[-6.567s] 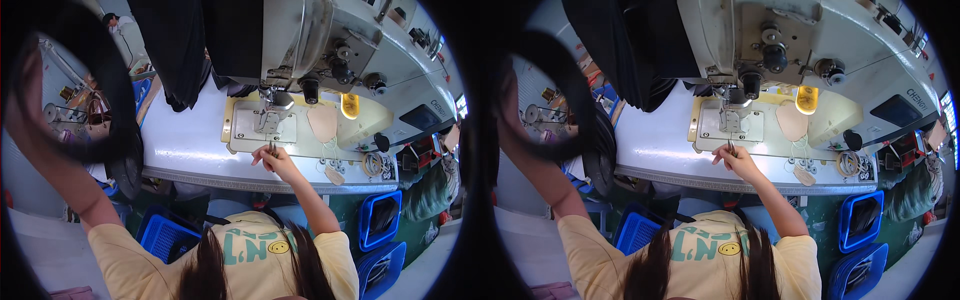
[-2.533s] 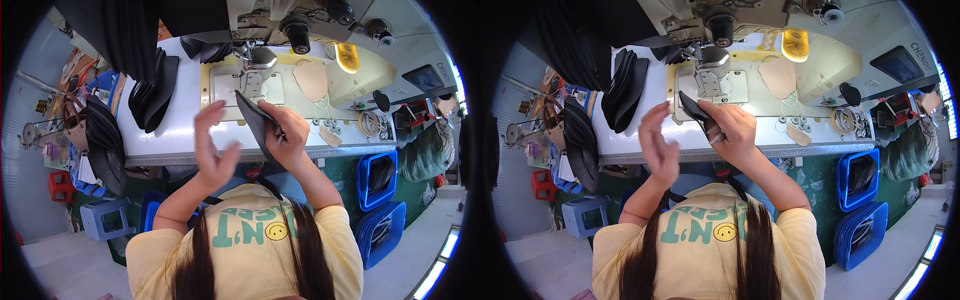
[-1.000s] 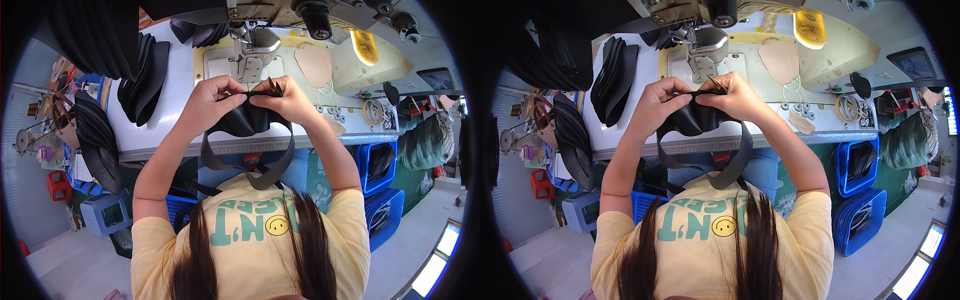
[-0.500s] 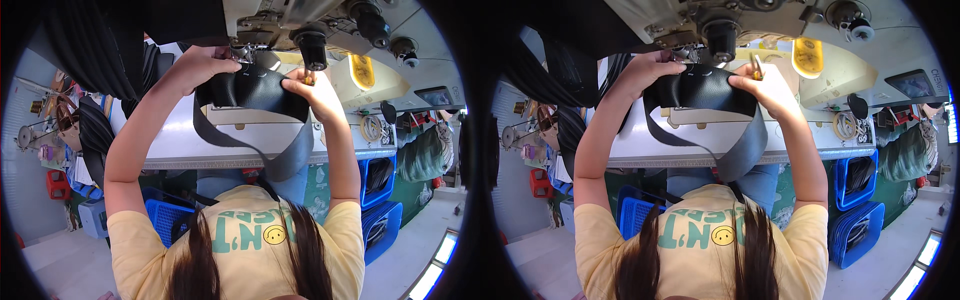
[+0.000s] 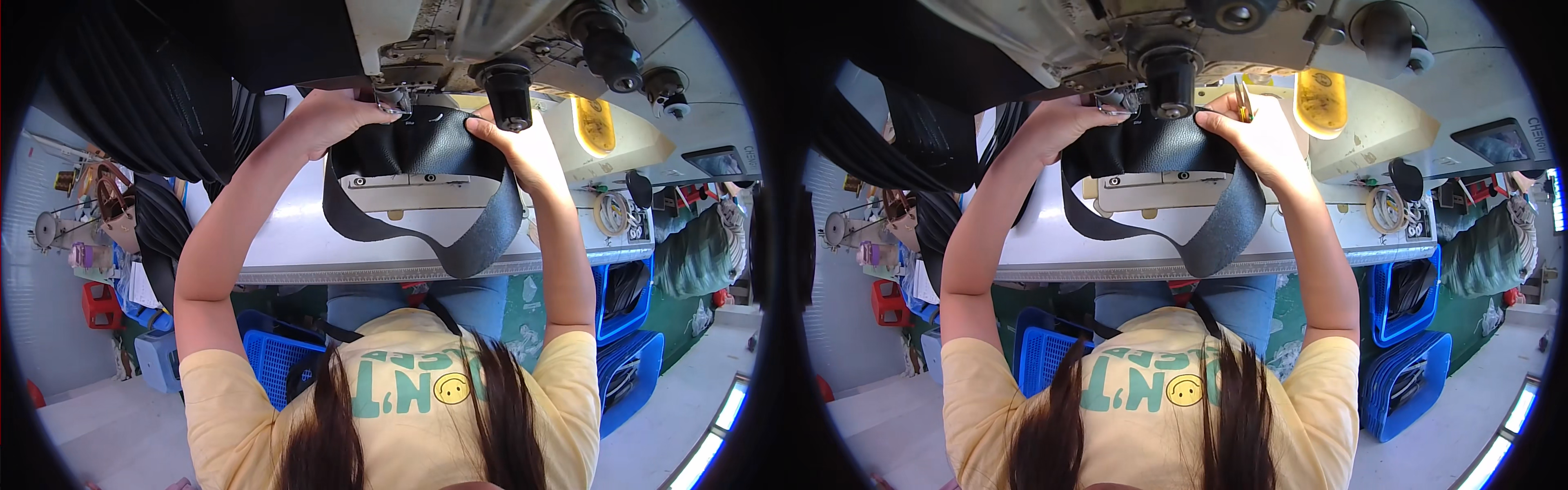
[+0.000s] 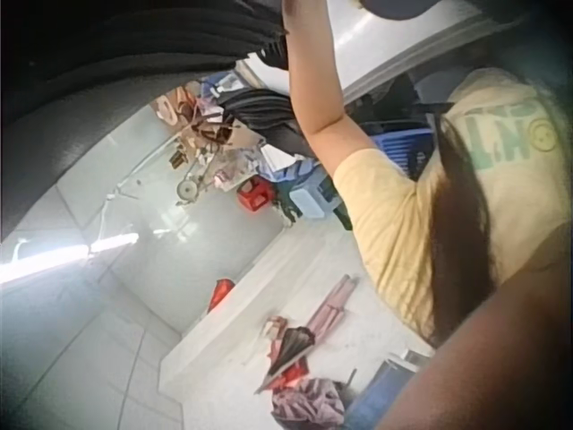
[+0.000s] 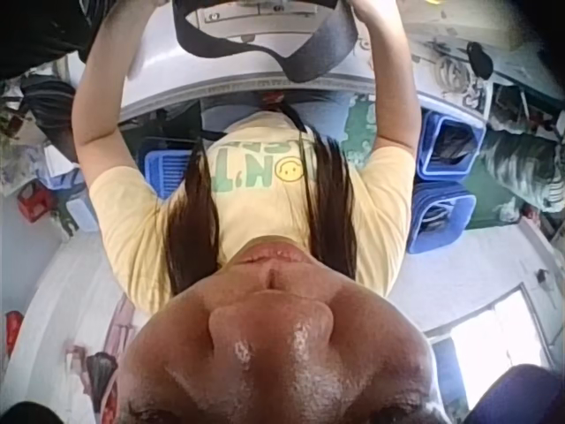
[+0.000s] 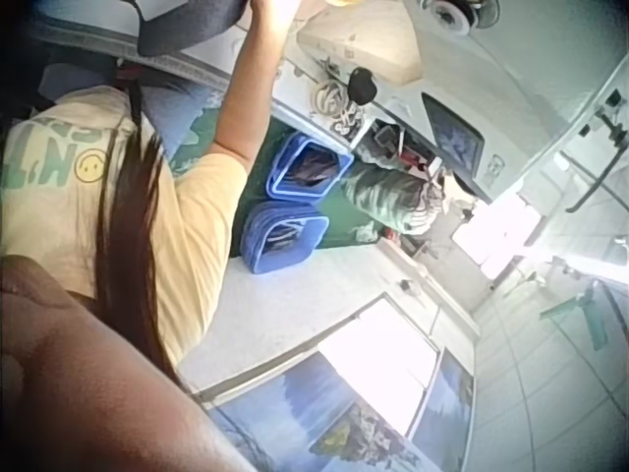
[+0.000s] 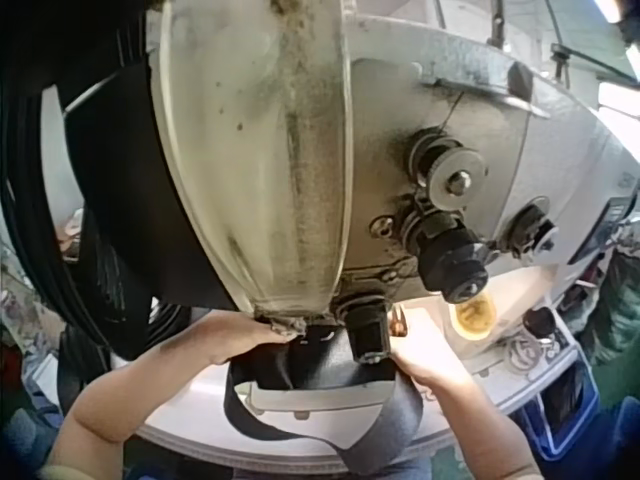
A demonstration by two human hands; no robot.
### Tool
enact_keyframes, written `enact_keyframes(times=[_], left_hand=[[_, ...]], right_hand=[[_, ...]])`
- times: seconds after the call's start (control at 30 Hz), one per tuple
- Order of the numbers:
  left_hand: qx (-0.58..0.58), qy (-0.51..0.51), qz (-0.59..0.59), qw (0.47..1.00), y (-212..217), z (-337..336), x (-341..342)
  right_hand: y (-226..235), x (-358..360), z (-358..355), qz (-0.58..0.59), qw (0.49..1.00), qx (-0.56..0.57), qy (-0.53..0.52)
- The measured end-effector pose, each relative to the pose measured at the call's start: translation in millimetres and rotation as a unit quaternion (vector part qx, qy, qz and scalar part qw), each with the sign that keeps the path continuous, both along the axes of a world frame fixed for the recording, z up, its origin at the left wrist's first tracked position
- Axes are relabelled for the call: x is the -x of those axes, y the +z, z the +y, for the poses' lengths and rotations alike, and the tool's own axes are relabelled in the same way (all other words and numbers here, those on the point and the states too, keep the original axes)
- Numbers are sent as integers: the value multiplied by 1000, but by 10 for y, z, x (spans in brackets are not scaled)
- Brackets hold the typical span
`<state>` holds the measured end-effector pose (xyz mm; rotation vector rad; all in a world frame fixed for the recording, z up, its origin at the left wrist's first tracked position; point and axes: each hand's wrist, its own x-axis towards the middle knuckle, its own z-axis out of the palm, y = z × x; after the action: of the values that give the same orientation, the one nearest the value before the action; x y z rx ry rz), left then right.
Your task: Stitching together black leather shoe components using an industrial sewing machine.
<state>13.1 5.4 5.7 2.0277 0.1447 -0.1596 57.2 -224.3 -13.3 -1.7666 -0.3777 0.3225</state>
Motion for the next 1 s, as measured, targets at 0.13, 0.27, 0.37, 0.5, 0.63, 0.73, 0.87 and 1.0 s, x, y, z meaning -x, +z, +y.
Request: enact_keyframes(times=[0.13, 0.27, 0.37, 0.5, 0.63, 0.73, 0.87, 1.0], left_hand=[[-11, 10, 8, 1000, 32, -42, 26], [16, 20, 6, 1000, -27, -9, 19], [43, 12, -6, 999, -7, -23, 50], [56, 10, -15, 998, 6, -49, 55], [61, 21, -20, 998, -6, -51, 80], [84, 16, -20, 996, -9, -55, 76], [116, 19, -12, 993, -46, -37, 74], [168, 16, 13, 986, 10, -55, 115]], right_hand=[[-19, -29, -15, -9, 1000, 6, 0], [7, -36, 1, -14, 1000, 15, -2], [-72, -126, -11, -21, 1000, -11, 17], [-53, -168, 9, -28, 1000, 3, 7], [-35, -132, 34, -95, 995, -7, 0], [-48, 10, 42, -195, 979, 29, -60], [-95, 414, 109, -502, 864, 47, 13], [-164, 605, 292, -557, 819, 132, 41]])
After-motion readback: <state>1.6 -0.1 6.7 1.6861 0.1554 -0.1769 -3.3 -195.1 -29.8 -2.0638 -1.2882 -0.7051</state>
